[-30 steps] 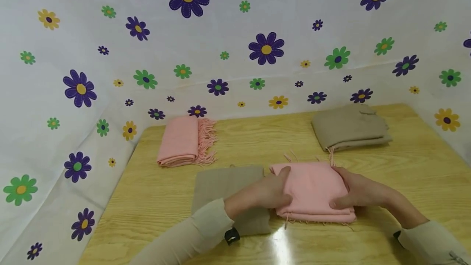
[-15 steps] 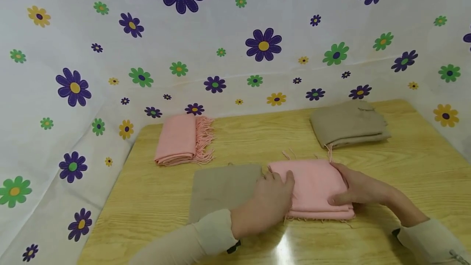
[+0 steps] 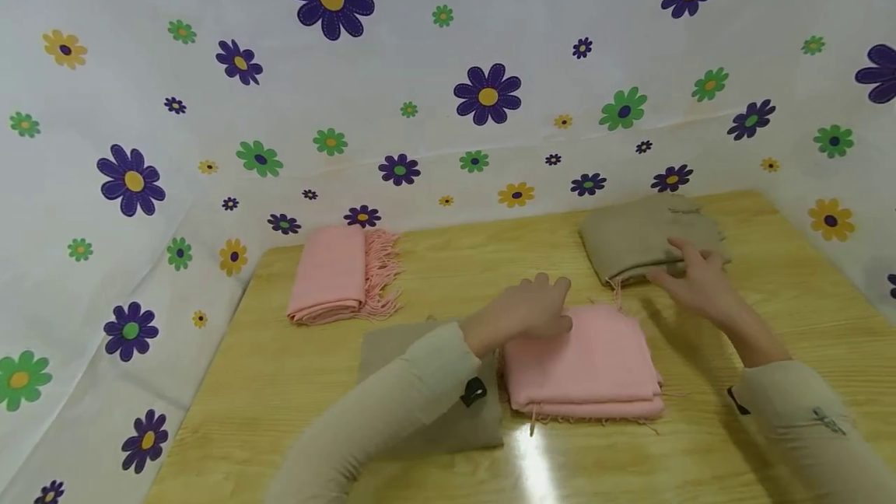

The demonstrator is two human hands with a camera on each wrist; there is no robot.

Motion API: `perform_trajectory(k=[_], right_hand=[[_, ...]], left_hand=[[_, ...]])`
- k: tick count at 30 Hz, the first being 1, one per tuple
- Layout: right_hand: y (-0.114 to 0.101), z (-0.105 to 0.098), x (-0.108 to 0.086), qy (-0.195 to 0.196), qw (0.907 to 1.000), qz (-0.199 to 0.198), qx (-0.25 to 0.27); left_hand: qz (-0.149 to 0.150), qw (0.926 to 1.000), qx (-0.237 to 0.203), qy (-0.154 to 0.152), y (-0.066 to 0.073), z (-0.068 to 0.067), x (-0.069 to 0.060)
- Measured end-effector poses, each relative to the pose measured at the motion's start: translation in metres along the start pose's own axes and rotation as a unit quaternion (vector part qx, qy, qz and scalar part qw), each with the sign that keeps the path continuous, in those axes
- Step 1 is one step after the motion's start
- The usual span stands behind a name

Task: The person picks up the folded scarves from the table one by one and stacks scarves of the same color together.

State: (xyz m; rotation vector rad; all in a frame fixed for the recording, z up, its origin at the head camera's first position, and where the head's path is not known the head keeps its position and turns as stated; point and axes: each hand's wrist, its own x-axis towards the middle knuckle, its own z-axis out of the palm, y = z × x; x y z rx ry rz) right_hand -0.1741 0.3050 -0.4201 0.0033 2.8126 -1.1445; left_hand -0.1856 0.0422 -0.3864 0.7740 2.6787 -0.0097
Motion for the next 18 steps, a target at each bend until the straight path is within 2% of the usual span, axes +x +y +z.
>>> perform_trajectory(k=[2,5,9,12,16,18], right_hand=[[0.0,0.0,0.012,0.022,0.9994,0.023,0.01],[0.002,-0.001,0.026,0.059,0.9975,0.04,0.003],[0.012,-0.01,0.038,0.076,0.9954,0.056,-0.018],[0.022,-0.019,0.045,0.051,0.9963,0.056,-0.039],[0.031,-0.023,0.055,0.003,0.9964,0.021,-0.082],[0.031,-0.022,0.059,-0.007,0.9948,0.009,-0.101]], left_hand=[[-0.012,0.9985,-0.048,-0.024,0.0,0.0,0.016],[-0.034,0.9951,-0.089,-0.025,0.003,0.005,0.031],[-0.04,0.994,-0.101,-0.011,0.011,0.01,0.049],[-0.032,0.9947,-0.098,-0.004,0.013,0.008,0.061],[-0.024,0.9927,-0.118,-0.005,0.009,0.004,0.072],[-0.023,0.9915,-0.128,-0.004,0.006,0.003,0.077]])
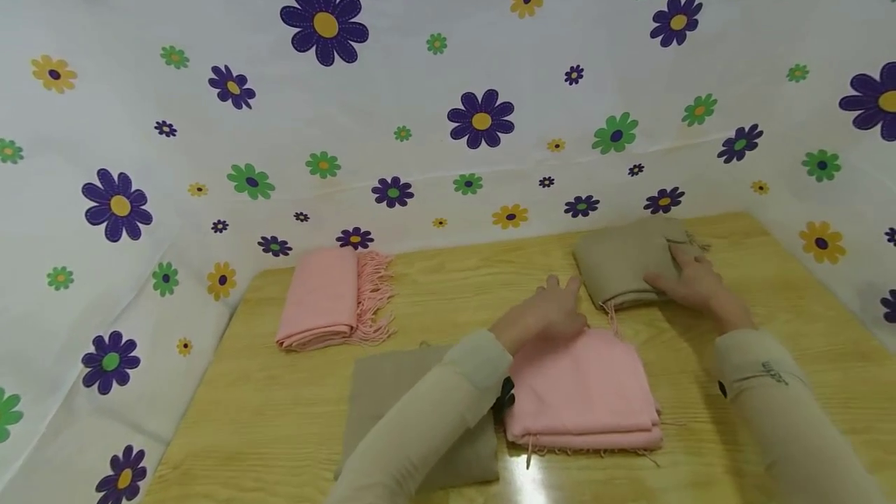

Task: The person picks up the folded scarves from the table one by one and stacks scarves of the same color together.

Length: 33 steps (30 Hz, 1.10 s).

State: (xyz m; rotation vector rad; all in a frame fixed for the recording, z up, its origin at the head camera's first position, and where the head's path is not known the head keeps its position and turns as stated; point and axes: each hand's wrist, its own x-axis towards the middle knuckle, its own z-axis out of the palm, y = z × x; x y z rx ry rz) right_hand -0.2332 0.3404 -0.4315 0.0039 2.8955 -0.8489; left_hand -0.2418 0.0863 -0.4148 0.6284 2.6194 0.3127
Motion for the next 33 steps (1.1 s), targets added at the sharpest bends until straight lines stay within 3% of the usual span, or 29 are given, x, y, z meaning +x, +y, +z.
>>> perform_trajectory(k=[3,6,10,13,17,21,33], right_hand=[[-0.001,0.003,-0.001,0.004,0.9998,-0.001,-0.02],[-0.005,0.007,-0.001,0.012,0.9995,-0.005,-0.029],[-0.016,0.018,-0.001,0.004,0.9993,-0.012,-0.035],[-0.027,0.026,0.0,0.004,0.999,-0.022,-0.039],[-0.038,0.03,0.001,0.013,0.9984,-0.029,-0.048],[-0.048,0.033,0.002,0.004,0.9988,-0.026,-0.041],[-0.085,0.049,-0.001,-0.016,0.998,-0.05,-0.034]], left_hand=[[0.024,0.9996,-0.007,0.014,-0.003,0.002,0.005],[0.07,0.9972,-0.008,0.025,-0.005,0.003,0.011],[0.105,0.9944,-0.01,0.001,-0.008,0.009,0.013],[0.102,0.9948,-0.006,0.003,-0.012,0.011,0.011],[0.099,0.9945,-0.001,0.035,-0.017,0.012,0.009],[0.103,0.9935,0.009,0.046,-0.022,0.011,0.004],[0.067,0.9972,0.017,0.029,-0.047,0.001,-0.024]])
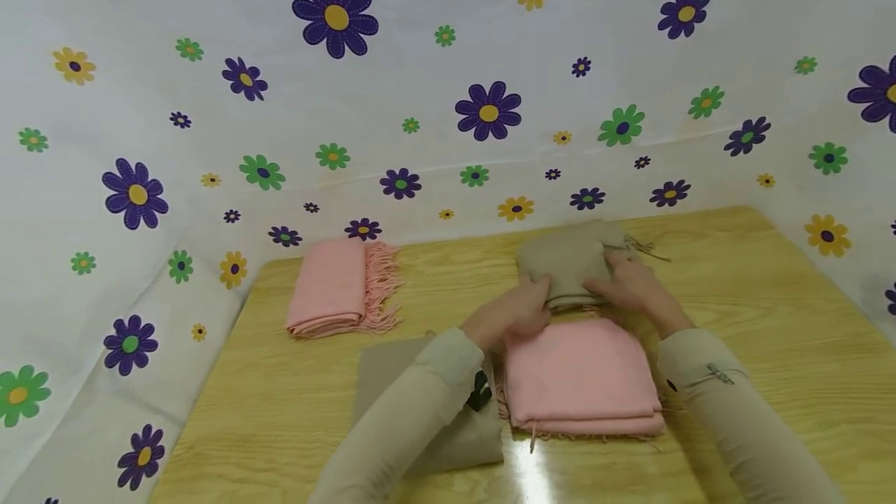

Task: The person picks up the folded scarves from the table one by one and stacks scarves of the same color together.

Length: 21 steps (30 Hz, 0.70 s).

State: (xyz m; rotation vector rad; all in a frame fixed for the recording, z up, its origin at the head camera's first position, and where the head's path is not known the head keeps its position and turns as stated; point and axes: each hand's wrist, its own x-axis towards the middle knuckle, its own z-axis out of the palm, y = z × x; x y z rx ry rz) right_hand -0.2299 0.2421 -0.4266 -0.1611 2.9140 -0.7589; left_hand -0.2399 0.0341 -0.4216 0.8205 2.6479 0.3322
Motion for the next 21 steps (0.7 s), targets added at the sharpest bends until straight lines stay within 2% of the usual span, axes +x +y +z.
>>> perform_trajectory(k=[6,13,15,18,21], right_hand=[[-0.019,0.009,0.004,-0.019,0.9994,-0.023,0.016],[-0.026,0.012,0.012,-0.021,0.9977,-0.06,0.022],[-0.028,0.013,0.012,-0.024,0.9978,-0.056,0.026],[-0.035,0.014,0.01,-0.021,0.9991,-0.026,0.024],[-0.041,0.008,0.004,0.007,0.9997,0.015,0.018]], left_hand=[[-0.006,0.9999,0.015,-0.004,-0.017,-0.008,-0.016],[0.018,0.9978,0.046,-0.043,-0.031,-0.016,-0.026],[0.018,0.9977,0.047,-0.045,-0.035,-0.018,-0.026],[-0.014,0.9987,0.046,-0.017,-0.046,-0.019,-0.025],[-0.054,0.9977,0.024,0.033,-0.055,-0.025,-0.012]])
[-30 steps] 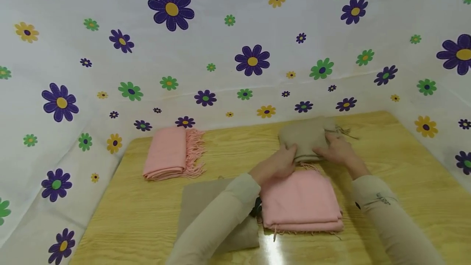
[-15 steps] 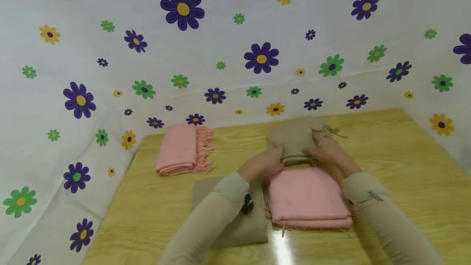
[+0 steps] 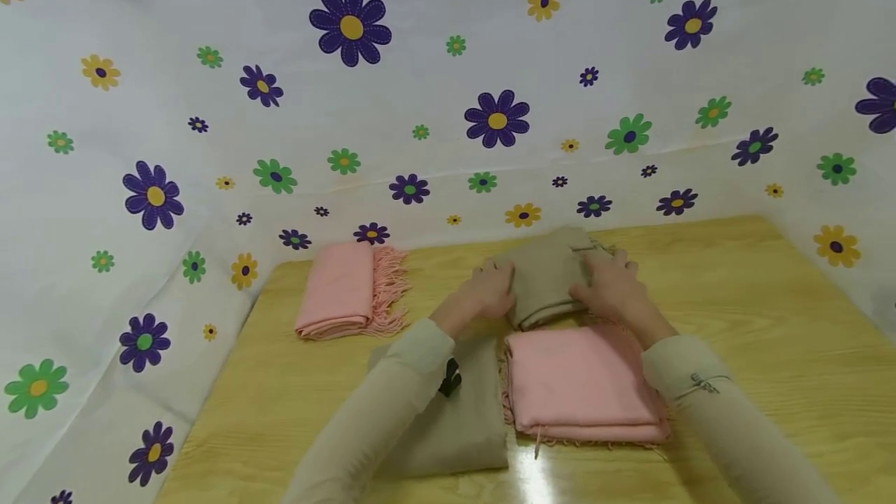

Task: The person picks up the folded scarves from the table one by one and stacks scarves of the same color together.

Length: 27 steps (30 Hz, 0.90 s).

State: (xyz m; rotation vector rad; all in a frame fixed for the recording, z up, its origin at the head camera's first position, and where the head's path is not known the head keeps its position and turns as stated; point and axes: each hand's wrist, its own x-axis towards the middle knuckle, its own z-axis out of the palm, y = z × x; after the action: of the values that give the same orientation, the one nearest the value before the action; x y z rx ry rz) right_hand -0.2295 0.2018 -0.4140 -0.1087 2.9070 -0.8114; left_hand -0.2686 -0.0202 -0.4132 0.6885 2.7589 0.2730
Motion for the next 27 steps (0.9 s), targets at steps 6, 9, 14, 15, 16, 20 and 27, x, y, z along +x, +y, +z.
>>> perform_trajectory(k=[6,9,14,15,16,20,27], right_hand=[[-0.017,0.007,-0.009,-0.059,0.996,-0.054,0.039],[-0.016,0.011,-0.006,-0.095,0.9907,-0.084,0.05],[-0.012,0.007,-0.001,-0.097,0.9899,-0.086,0.057],[-0.013,0.006,0.0,-0.101,0.989,-0.085,0.066],[-0.013,0.006,0.001,-0.107,0.9882,-0.084,0.071],[-0.014,0.006,0.006,-0.115,0.9864,-0.093,0.072],[-0.018,0.013,0.014,-0.103,0.9811,-0.078,0.144]], left_hand=[[-0.016,0.998,-0.062,0.001,-0.024,0.002,0.01],[-0.024,0.9974,-0.067,-0.007,-0.023,0.008,0.011],[-0.02,0.999,-0.038,-0.013,-0.011,0.008,0.006],[-0.016,0.9993,-0.028,-0.018,-0.009,0.008,0.003],[-0.011,0.9994,-0.019,-0.027,-0.008,0.007,0.0],[0.014,0.9983,-0.001,-0.057,-0.003,0.002,-0.014],[-0.002,0.9791,-0.191,-0.071,-0.019,-0.002,-0.02]])
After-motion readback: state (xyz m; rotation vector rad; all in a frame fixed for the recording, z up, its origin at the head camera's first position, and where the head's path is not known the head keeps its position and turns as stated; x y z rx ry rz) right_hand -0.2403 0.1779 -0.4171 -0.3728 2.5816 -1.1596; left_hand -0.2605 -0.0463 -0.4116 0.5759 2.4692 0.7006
